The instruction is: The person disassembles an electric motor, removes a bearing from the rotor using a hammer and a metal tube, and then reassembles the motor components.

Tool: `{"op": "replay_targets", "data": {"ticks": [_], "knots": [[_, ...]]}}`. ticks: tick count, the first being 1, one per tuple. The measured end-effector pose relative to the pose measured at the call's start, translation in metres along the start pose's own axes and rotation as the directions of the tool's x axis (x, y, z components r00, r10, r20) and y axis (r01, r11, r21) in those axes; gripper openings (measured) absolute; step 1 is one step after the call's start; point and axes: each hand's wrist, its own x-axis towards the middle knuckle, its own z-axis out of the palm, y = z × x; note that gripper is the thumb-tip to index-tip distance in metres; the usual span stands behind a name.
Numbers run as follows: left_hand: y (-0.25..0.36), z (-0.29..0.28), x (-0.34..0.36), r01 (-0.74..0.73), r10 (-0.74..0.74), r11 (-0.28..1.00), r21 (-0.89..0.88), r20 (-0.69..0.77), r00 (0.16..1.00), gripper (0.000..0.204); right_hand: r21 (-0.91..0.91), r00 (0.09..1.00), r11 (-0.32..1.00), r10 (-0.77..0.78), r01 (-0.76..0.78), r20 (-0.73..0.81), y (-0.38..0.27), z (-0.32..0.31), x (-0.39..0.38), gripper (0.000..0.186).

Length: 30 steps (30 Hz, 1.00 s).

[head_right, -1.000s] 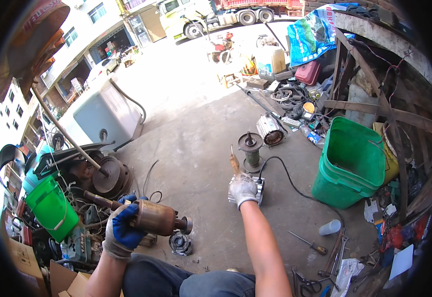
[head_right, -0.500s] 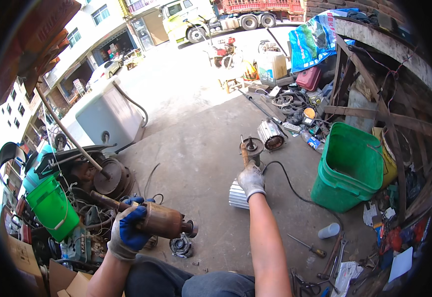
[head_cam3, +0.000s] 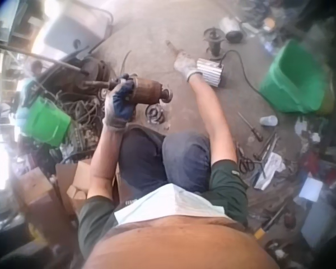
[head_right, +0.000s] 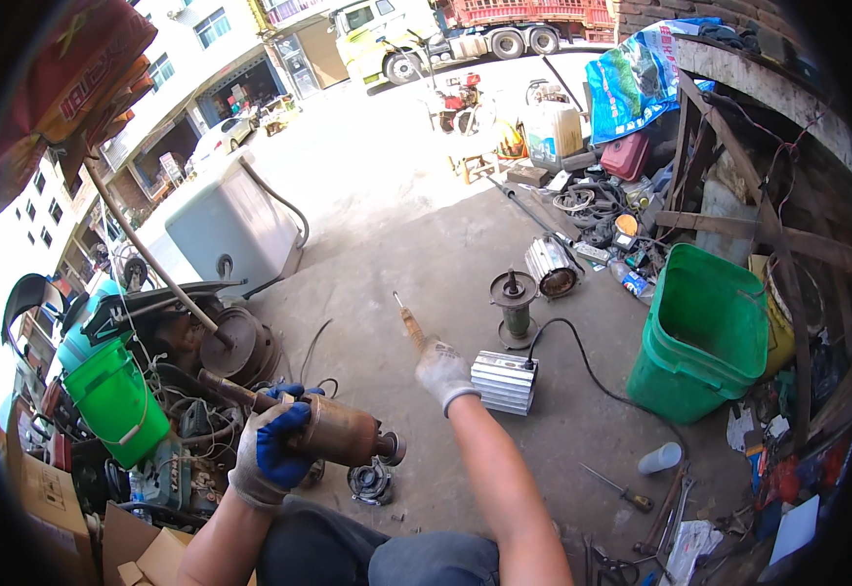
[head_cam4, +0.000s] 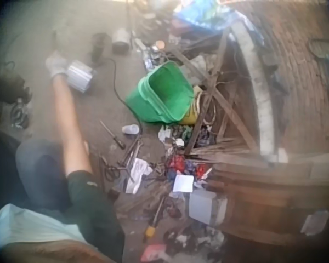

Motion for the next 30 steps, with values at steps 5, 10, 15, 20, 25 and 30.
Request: {"op": "replay_targets", "data": {"ticks": [5,10,15,20,25,30], "knots": [[0.006,0.003,0.002,-0.025,0.026,0.994,0.102,-0.012,1.0,0.04,0.015,0.979,0.99,-0.138,0.138,0.148,0.036,0.011,-0.04,0.049],[-0.017,-0.017,0.041,0.096,-0.164,0.944,0.317,0.194,0.967,0.023,0.181,0.928,0.959,0.145,-0.217,0.344,0.131,0.007,-0.154,0.046],[-0.095,-0.031,0.074,-0.068,-0.127,0.793,0.605,0.273,0.953,0.018,0.763,0.924,0.53,0.124,-0.371,0.363,0.193,-0.03,-0.269,0.043],[-0.194,-0.044,0.104,0.072,-0.231,0.766,0.639,0.169,0.958,0.03,0.771,0.948,0.576,0.019,-0.271,0.319,0.204,-0.005,-0.315,0.047],[-0.274,-0.056,0.122,0.068,-0.262,0.767,0.638,0.214,0.941,0.032,0.788,0.903,0.445,0.151,-0.425,0.402,0.242,0.011,-0.33,0.059],[-0.309,-0.05,0.118,0.111,-0.297,0.691,0.714,0.14,0.945,0.042,0.588,0.769,0.495,0.43,-0.639,0.474,0.295,0.01,-0.388,0.049]]}}
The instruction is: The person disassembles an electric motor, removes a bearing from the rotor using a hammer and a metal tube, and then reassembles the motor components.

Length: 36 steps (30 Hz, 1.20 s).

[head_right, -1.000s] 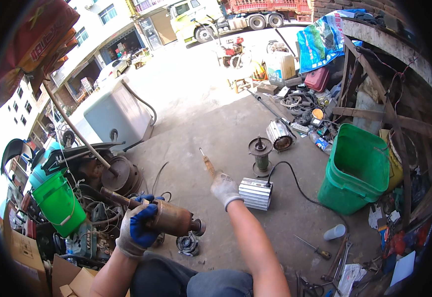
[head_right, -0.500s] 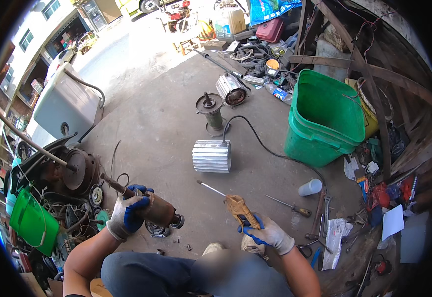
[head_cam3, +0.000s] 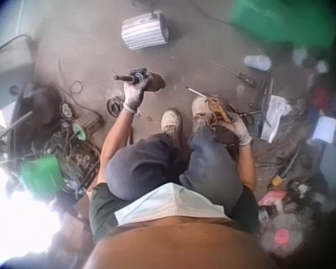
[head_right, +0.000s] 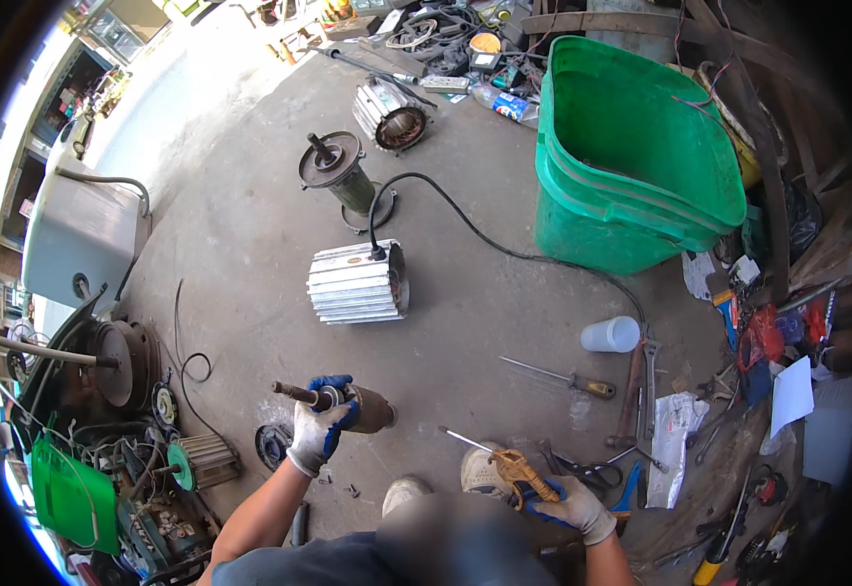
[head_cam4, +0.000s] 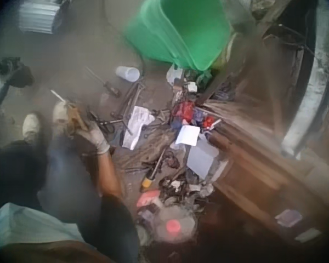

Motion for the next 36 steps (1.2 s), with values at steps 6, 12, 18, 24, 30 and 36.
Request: {"op": "replay_targets", "data": {"ticks": [6,12,18,24,30,36], "knots": [[-0.027,0.017,0.008,-0.089,0.084,0.991,0.096,0.054,0.995,0.05,-0.006,0.949,0.998,-0.054,0.055,-0.309,0.15,-0.023,-0.074,0.038],[-0.033,0.017,0.001,0.06,-0.057,0.97,-0.236,0.02,0.998,0.04,-0.651,0.996,0.759,-0.072,0.02,-0.053,0.217,-0.036,-0.141,0.037],[-0.086,0.017,-0.019,0.084,-0.152,0.867,-0.49,-0.1,0.983,0.023,-0.451,0.724,0.67,0.193,-0.59,-0.662,0.187,-0.023,-0.124,0.039],[-0.14,-0.006,0.0,0.112,-0.122,0.969,-0.218,-0.029,0.992,0.039,-0.444,0.86,0.889,-0.309,0.11,-0.407,0.01,0.035,0.038,0.048],[-0.097,0.011,0.017,0.571,-0.553,0.696,-0.435,0.182,0.813,0.032,-0.805,0.922,0.493,-0.348,0.331,0.167,-0.106,0.121,0.194,0.098],[-0.087,0.008,0.007,0.368,-0.352,0.924,0.103,-0.143,0.925,0.044,-0.798,0.987,0.591,-0.158,0.121,0.033,-0.11,0.155,0.233,0.11]]}}
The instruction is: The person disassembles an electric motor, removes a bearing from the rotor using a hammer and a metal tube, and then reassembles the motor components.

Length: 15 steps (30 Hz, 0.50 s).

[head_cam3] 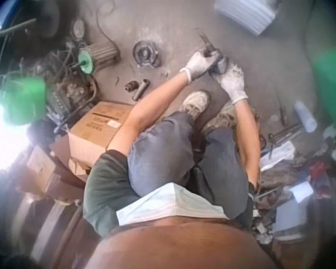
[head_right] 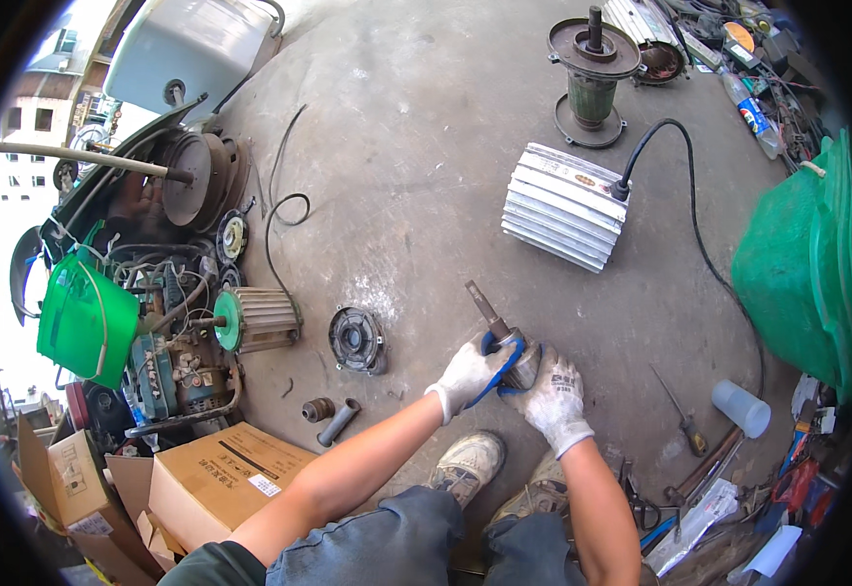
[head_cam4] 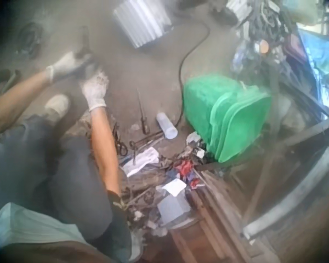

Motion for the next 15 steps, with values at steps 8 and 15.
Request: {"op": "replay_targets", "data": {"ticks": [8,15], "knots": [[-0.113,-0.221,-0.018,0.193,0.296,0.83,0.524,-0.706,0.644,0.046,-0.005,0.996,0.998,-0.056,0.056,-0.068,-0.002,-0.009,-0.001,0.083],[-0.176,-0.272,0.023,0.14,-0.109,0.989,0.052,-0.396,0.912,0.053,0.98,0.994,0.19,-0.099,0.056,-0.037,0.006,-0.032,-0.067,0.068]]}}
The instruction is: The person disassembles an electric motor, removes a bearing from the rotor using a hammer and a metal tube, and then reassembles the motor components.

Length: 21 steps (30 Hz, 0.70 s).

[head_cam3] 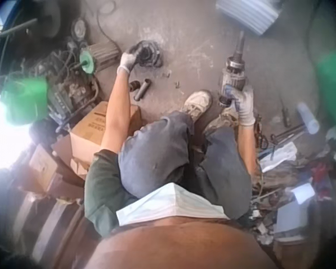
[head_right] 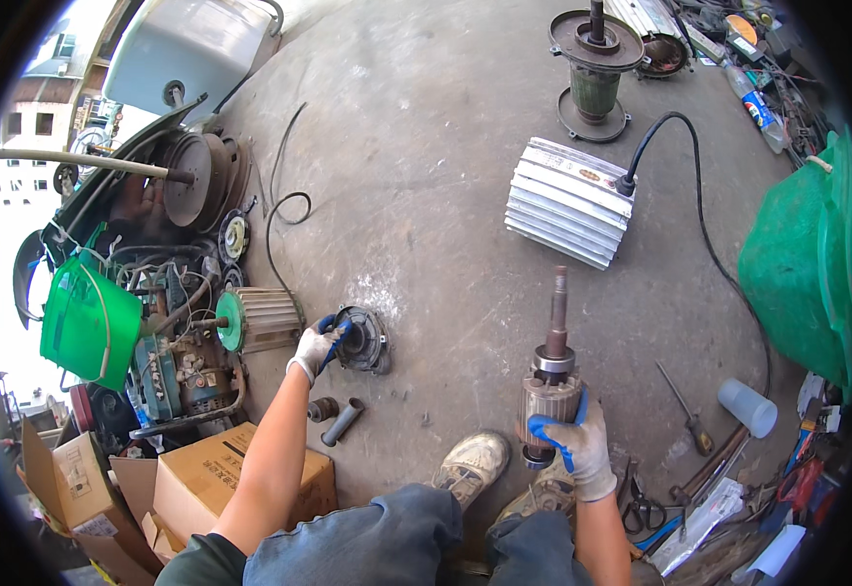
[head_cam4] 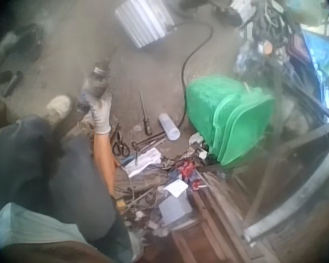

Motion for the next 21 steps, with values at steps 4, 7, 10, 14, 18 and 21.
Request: {"op": "replay_targets", "data": {"ticks": [4,7,10,14,18,21], "knots": [[-0.002,0.0,0.011,-0.014,0.02,0.99,0.14,-0.037,0.999,0.045,0.027,0.984,0.993,-0.106,0.111,-0.144,-0.008,-0.009,-0.034,0.081],[-0.009,-0.011,0.01,-0.055,0.109,0.932,0.357,-0.133,0.985,0.041,0.052,0.97,0.988,-0.133,0.146,-0.202,-0.002,-0.019,-0.047,0.082],[0.01,-0.002,-0.01,-0.099,0.216,0.854,0.511,-0.175,0.961,0.039,0.105,0.947,0.978,-0.142,0.178,-0.288,0.021,-0.04,-0.055,0.083],[0.066,0.004,-0.067,-0.135,0.307,0.71,0.692,-0.132,0.942,0.037,0.146,0.937,0.976,-0.102,0.158,-0.335,0.044,-0.061,-0.045,0.074],[0.081,0.02,-0.074,-0.055,0.251,0.636,0.769,-0.14,0.958,0.035,0.094,0.909,0.984,-0.1,0.15,-0.405,0.039,-0.065,-0.02,0.053],[0.079,0.025,-0.061,-0.018,0.238,0.581,0.814,-0.148,0.96,0.032,0.091,0.897,0.992,-0.04,0.089,-0.441,0.049,-0.077,-0.002,0.051]]}}
